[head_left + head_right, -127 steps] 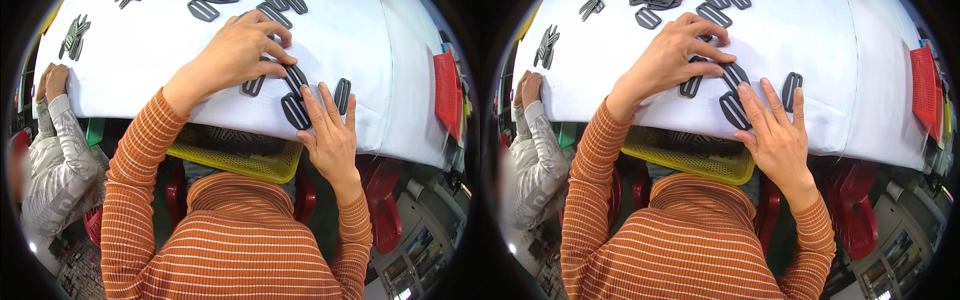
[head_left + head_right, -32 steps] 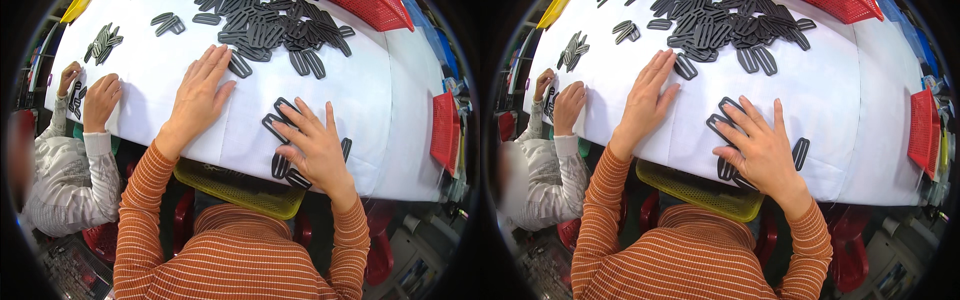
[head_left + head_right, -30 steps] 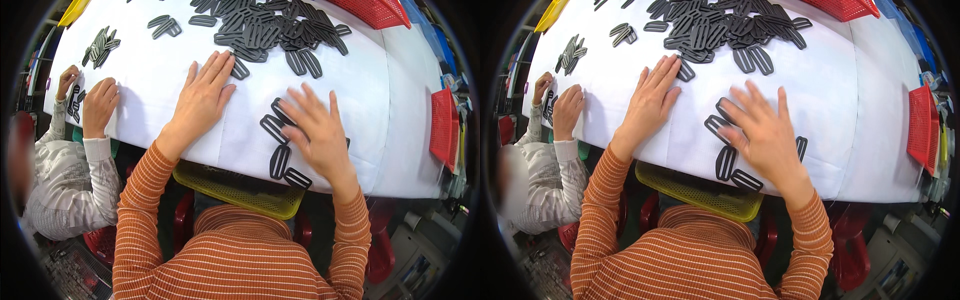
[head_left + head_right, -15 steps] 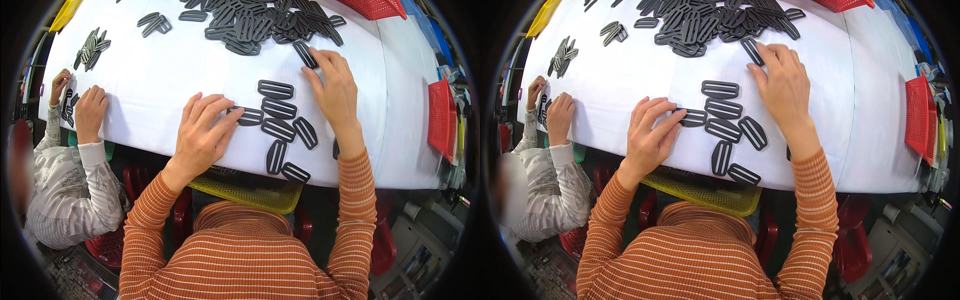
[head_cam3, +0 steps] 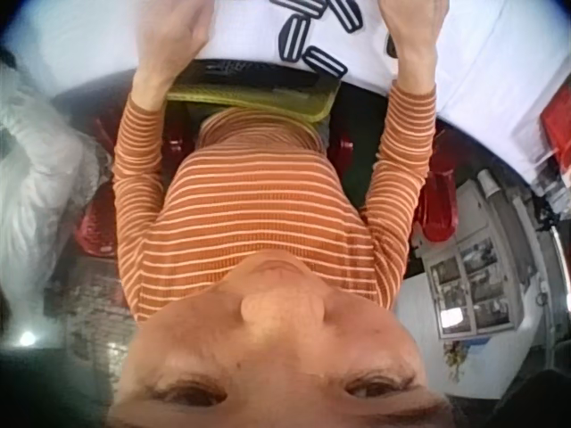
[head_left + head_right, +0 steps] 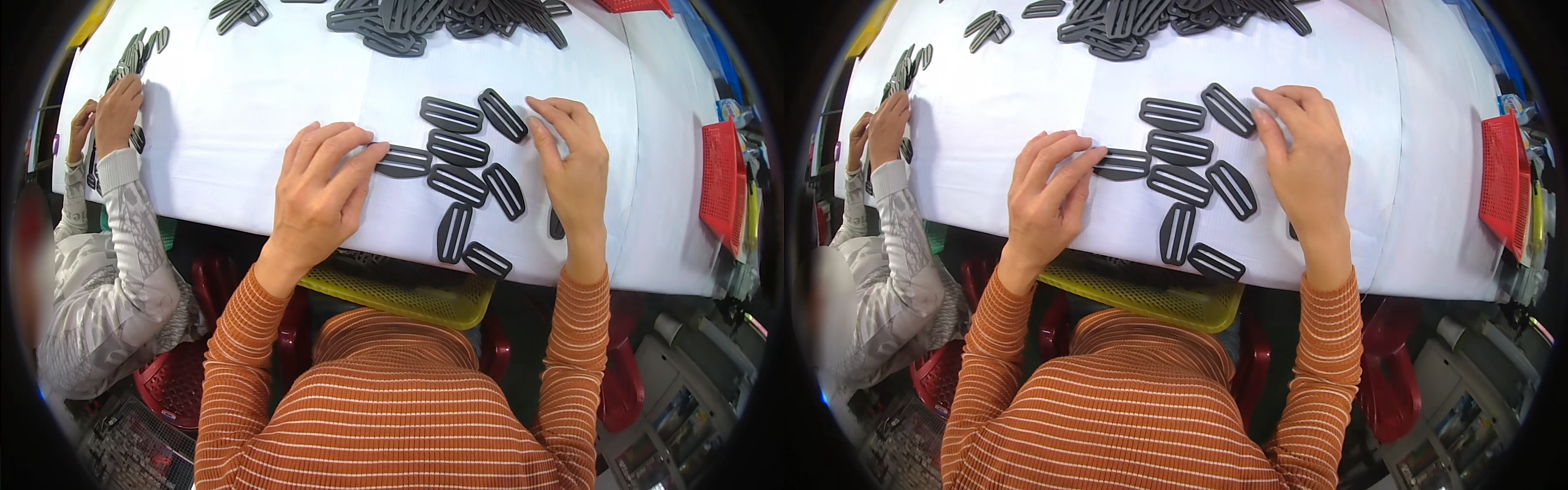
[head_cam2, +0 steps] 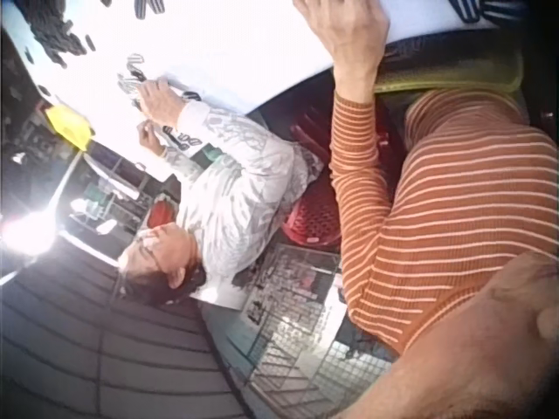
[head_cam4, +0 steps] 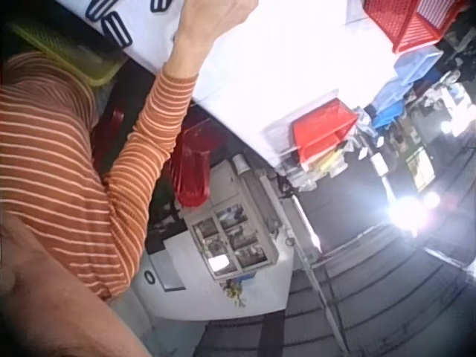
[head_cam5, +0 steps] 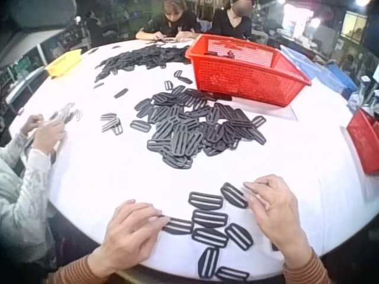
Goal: The person sorts small black plastic clips on a white table, picking them up and placing them into a yellow basket. Another person works alongside at the same table, also handling similar clips.
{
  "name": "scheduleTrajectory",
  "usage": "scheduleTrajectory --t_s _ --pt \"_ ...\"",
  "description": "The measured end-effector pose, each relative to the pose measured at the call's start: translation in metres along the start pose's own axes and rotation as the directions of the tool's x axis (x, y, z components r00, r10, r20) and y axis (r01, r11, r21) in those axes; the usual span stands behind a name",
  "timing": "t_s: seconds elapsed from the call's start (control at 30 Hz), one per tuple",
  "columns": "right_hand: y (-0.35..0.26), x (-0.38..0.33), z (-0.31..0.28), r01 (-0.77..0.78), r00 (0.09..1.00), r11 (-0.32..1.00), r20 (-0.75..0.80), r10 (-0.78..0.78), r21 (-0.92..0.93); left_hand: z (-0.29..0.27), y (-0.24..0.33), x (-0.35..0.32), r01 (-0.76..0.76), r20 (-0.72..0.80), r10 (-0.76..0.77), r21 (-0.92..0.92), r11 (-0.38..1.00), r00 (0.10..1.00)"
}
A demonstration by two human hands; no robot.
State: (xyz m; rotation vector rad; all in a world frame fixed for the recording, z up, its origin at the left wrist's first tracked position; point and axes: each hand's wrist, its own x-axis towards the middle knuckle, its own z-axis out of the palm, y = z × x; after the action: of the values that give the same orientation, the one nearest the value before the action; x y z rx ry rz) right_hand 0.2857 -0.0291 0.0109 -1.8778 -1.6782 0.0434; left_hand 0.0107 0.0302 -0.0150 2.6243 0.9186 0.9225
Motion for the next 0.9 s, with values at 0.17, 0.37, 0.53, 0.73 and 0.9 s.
scheduleTrajectory --t_s 0.17,0.37,0.53,0.73,0.9 --pt "0.01 -0.029 -0.019 -0.131 0.99 0.989 -0.057 0.127 -0.063 -0.001 -0.005 0.004 0.004 -0.017 -0.004 -0.002 1.0 1.0" --pt "0.031 -0.07 -0.024 -0.115 0.989 0.993 0.086 0.118 -0.04 0.005 -0.005 0.006 -0.026 -0.052 0.026 -0.012 1.0 0.998" --pt "-0.004 -0.047 0.011 0.045 0.984 0.995 0.179 -0.029 -0.088 0.005 -0.007 0.007 0.012 -0.065 -0.015 -0.033 0.999 0.998" --pt "-0.031 -0.033 0.035 0.237 0.942 0.954 0.284 -0.179 -0.182 0.002 0.0 0.002 -0.045 -0.136 0.037 -0.055 0.997 0.99" --pt "-0.029 -0.043 0.038 0.319 0.92 0.932 0.292 -0.261 -0.171 -0.014 0.016 -0.051 -0.276 -0.021 0.284 -0.316 0.908 0.959"
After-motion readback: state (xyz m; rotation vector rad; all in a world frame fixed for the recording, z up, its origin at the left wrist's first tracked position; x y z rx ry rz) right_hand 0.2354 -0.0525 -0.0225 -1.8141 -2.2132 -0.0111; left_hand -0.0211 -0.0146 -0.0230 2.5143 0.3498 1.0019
